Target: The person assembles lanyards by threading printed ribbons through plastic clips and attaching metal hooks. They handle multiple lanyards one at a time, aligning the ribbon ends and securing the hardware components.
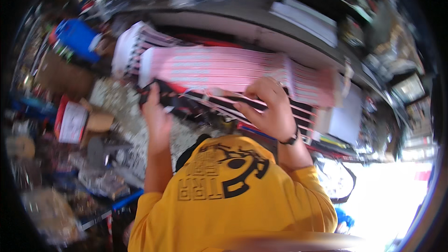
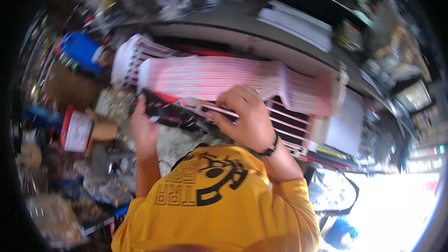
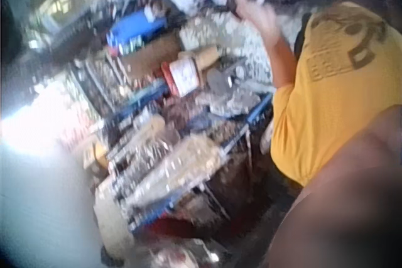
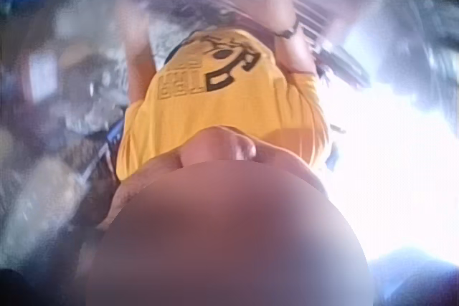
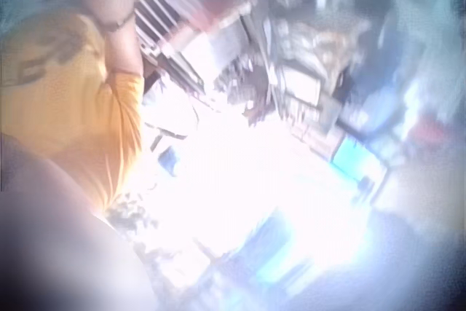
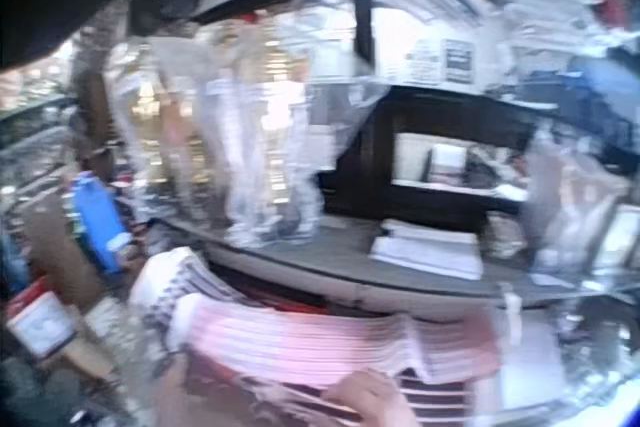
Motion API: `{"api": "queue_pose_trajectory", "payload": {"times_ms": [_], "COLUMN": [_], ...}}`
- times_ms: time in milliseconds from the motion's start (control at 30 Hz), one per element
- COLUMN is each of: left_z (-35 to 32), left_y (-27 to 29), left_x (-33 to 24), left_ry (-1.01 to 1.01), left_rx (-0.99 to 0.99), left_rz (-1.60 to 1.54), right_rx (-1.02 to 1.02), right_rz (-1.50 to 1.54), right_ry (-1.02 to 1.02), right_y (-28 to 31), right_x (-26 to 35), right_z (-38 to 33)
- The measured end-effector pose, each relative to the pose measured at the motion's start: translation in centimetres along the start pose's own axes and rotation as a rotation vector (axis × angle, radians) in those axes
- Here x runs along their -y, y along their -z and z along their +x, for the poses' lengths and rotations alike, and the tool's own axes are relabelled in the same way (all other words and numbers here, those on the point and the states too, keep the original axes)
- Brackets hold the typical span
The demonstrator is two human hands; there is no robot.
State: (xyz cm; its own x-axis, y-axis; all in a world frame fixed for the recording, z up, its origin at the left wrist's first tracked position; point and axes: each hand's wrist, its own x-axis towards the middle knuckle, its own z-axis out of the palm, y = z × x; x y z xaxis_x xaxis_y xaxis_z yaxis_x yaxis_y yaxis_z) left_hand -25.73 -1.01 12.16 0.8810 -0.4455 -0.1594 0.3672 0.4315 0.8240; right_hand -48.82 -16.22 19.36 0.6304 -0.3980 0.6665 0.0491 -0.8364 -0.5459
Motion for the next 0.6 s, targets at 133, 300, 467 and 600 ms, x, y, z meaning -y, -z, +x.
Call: {"api": "queue_pose_trajectory", "payload": {"times_ms": [133, 300, 467, 600], "left_z": [-0.8, -2.3, -3.2, -3.2], "left_y": [-0.8, -2.2, -3.9, -4.2], "left_x": [-0.7, -1.5, -1.3, -0.8], "left_ry": [0.049, 0.066, 0.054, 0.119], "left_rx": [-0.065, -0.048, 0.005, 0.059], "left_rz": [-0.023, 0.004, 0.0, -0.033], "right_rx": [-0.365, -0.841, -0.669, -0.521], "right_rz": [-0.229, -0.626, -0.871, -1.046], "right_ry": [-0.293, -0.534, -0.902, -1.121], "right_y": [5.2, 14.8, 20.0, 20.3], "right_x": [-3.6, -10.4, -17.5, -18.7], "right_z": [-0.6, -2.1, -2.8, -2.7]}}
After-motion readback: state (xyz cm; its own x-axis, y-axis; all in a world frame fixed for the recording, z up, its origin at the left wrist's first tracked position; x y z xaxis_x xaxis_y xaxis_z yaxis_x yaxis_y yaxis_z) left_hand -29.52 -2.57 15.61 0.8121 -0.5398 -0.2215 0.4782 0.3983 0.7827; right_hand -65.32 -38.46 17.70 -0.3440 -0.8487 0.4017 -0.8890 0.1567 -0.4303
